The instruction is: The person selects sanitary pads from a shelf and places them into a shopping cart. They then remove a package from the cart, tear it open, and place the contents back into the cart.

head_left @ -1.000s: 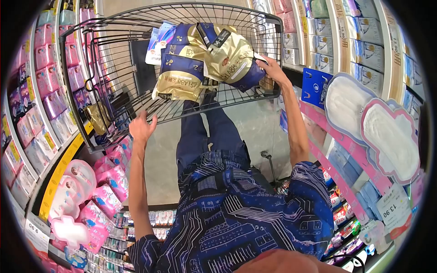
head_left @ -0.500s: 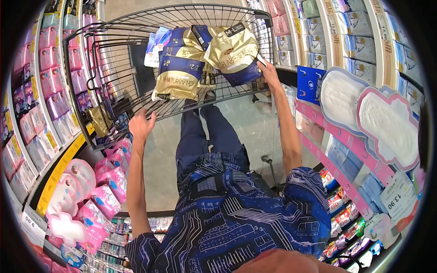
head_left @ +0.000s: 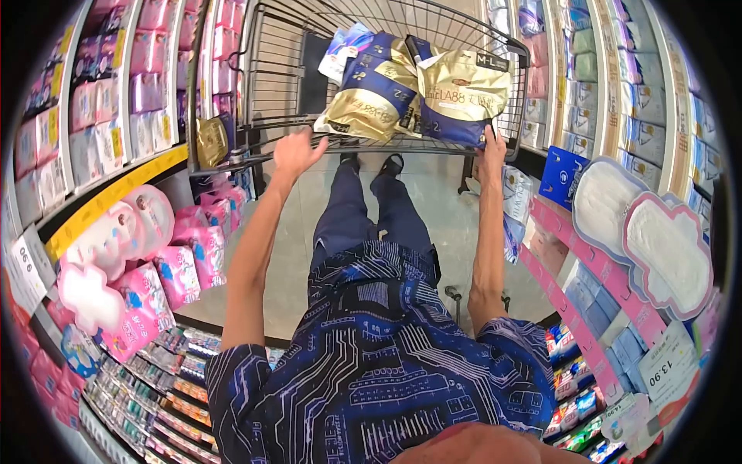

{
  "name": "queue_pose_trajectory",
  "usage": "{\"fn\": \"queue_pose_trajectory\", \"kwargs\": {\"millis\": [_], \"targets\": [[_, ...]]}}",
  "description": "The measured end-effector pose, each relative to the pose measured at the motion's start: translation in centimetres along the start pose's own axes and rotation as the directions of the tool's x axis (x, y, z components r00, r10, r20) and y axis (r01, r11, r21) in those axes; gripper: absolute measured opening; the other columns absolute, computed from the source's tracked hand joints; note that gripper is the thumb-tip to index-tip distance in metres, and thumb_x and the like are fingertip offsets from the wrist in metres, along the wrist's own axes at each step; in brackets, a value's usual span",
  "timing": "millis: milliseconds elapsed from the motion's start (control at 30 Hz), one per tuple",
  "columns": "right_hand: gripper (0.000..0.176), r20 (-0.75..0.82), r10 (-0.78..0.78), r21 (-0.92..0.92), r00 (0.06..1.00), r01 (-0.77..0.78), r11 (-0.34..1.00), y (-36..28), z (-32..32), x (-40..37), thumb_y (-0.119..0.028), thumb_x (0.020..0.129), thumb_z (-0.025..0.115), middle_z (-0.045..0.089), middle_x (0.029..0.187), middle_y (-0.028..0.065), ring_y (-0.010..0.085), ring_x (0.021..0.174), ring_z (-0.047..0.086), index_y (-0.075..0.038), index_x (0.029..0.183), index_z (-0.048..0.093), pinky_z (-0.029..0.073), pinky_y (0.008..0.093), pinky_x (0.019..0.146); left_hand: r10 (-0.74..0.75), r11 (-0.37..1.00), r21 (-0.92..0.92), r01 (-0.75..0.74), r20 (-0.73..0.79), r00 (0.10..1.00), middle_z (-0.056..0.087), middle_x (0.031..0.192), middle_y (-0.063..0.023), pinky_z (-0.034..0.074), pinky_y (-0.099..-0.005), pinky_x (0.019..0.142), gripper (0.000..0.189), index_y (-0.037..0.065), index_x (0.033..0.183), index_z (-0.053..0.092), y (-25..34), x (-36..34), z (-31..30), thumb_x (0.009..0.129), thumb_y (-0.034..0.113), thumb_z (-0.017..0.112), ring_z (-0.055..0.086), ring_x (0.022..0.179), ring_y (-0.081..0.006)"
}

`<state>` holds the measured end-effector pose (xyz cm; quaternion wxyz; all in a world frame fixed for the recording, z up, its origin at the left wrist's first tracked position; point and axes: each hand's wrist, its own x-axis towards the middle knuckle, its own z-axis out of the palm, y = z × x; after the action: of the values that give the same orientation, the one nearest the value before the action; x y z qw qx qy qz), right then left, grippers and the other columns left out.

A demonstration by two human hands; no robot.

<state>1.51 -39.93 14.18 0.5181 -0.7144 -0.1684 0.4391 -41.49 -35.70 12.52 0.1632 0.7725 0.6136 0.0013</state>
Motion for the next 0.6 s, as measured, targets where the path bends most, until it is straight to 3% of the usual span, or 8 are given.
{"fn": "queue_pose_trajectory", "kwargs": {"millis": [200, 300, 333, 400, 433, 500, 533, 600], "targets": [[0.019, -0.048, -0.031, 0.158, 0.998, 0.038, 0.987, -2.0, 3.6, -6.1, -0.023, 0.095, 0.060, 0.062, 0.088, -0.0041, 0.0054, 0.074, 0.059, -0.010, 0.109, 0.060, 0.046, 0.0207, 0.060, 0.047, 0.997, -0.058, -0.049, -0.030, 0.998, 0.067, 0.067, -0.0163, 0.054, -0.0446, 0.058, 0.057, 0.001, 0.087, 0.068, 0.6, 1.1, 0.2, 0.083, 0.056, 0.055, 0.067, 0.063, -0.0336], [0.014, 0.002, -0.072, 0.178, 0.997, 0.071, 0.981, -2.9, 6.2, -9.7, -0.022, 0.095, 0.060, 0.063, 0.086, -0.0053, 0.0053, 0.073, 0.061, -0.012, 0.103, 0.060, 0.048, 0.0209, 0.063, 0.017, 0.990, -0.143, -0.008, 0.066, 0.998, 0.067, 0.067, -0.0166, 0.054, -0.0445, 0.058, 0.060, 0.000, 0.086, 0.068, 1.1, 1.1, -1.0, 0.084, 0.058, 0.053, 0.067, 0.062, -0.0338], [0.025, 0.036, -0.101, 0.169, 0.994, 0.094, 0.981, -2.1, 6.5, -10.2, -0.022, 0.096, 0.059, 0.065, 0.095, -0.0019, 0.0063, 0.079, 0.060, -0.007, 0.115, 0.060, 0.048, 0.0228, 0.067, 0.007, 0.982, -0.191, 0.008, 0.082, 0.997, 0.067, 0.067, -0.0163, 0.054, -0.0446, 0.057, 0.060, 0.000, 0.086, 0.068, 1.0, 1.1, -1.2, 0.084, 0.058, 0.052, 0.067, 0.061, -0.0340], [0.022, 0.041, -0.125, 0.196, 0.991, 0.115, 0.974, -3.1, 9.6, -13.2, -0.021, 0.096, 0.058, 0.065, 0.095, -0.0016, 0.0066, 0.081, 0.061, -0.006, 0.113, 0.061, 0.049, 0.0242, 0.070, 0.098, 0.978, -0.190, -0.085, 0.061, 0.993, 0.067, 0.072, -0.0167, 0.054, -0.0429, 0.061, 0.056, 0.000, 0.089, 0.067, 0.5, 1.1, -1.7, 0.085, 0.055, 0.054, 0.067, 0.064, -0.0338], [0.022, 0.059, -0.130, 0.199, 0.990, 0.116, 0.973, -3.6, 11.1, -14.7, -0.020, 0.096, 0.058, 0.065, 0.095, -0.0016, 0.0069, 0.082, 0.062, -0.005, 0.112, 0.060, 0.050, 0.0246, 0.072, 0.120, 0.949, -0.288, -0.129, -0.047, 0.992, 0.068, 0.075, -0.0169, 0.054, -0.0412, 0.063, 0.052, 0.001, 0.093, 0.066, 0.1, 0.9, -1.3, 0.087, 0.051, 0.054, 0.067, 0.069, -0.0326], [0.022, 0.091, -0.130, 0.184, 0.987, 0.112, 0.976, -3.8, 13.4, -17.0, -0.019, 0.096, 0.058, 0.065, 0.095, -0.0016, 0.0071, 0.082, 0.062, -0.005, 0.113, 0.060, 0.049, 0.0250, 0.073, 0.132, 0.858, -0.451, -0.244, -0.267, 0.955, 0.068, 0.082, -0.0173, 0.054, -0.0378, 0.068, 0.044, 0.002, 0.101, 0.064, -0.9, 0.5, -0.8, 0.090, 0.044, 0.054, 0.069, 0.080, -0.0304], [0.023, 0.100, -0.124, 0.178, 0.987, 0.104, 0.978, -4.1, 13.9, -17.9, -0.019, 0.096, 0.058, 0.065, 0.095, -0.0016, 0.0072, 0.082, 0.062, -0.005, 0.113, 0.060, 0.049, 0.0251, 0.073, 0.030, 0.727, -0.653, -0.213, -0.281, 0.959, 0.068, 0.084, -0.0175, 0.053, -0.0361, 0.071, 0.042, 0.001, 0.102, 0.063, -1.0, -0.1, -1.7, 0.092, 0.040, 0.053, 0.068, 0.081, -0.0288], [0.024, 0.112, -0.102, 0.133, 0.988, 0.087, 0.987, -4.4, 15.7, -19.9, -0.018, 0.096, 0.058, 0.064, 0.094, -0.0027, 0.0060, 0.082, 0.060, -0.004, 0.115, 0.060, 0.048, 0.0249, 0.075, -0.159, 0.334, -0.925, -0.179, -0.243, 0.957, 0.068, 0.087, -0.0179, 0.052, -0.0327, 0.075, 0.038, -0.001, 0.104, 0.062, -2.1, -1.4, -3.4, 0.095, 0.034, 0.051, 0.068, 0.085, -0.0257]]}}
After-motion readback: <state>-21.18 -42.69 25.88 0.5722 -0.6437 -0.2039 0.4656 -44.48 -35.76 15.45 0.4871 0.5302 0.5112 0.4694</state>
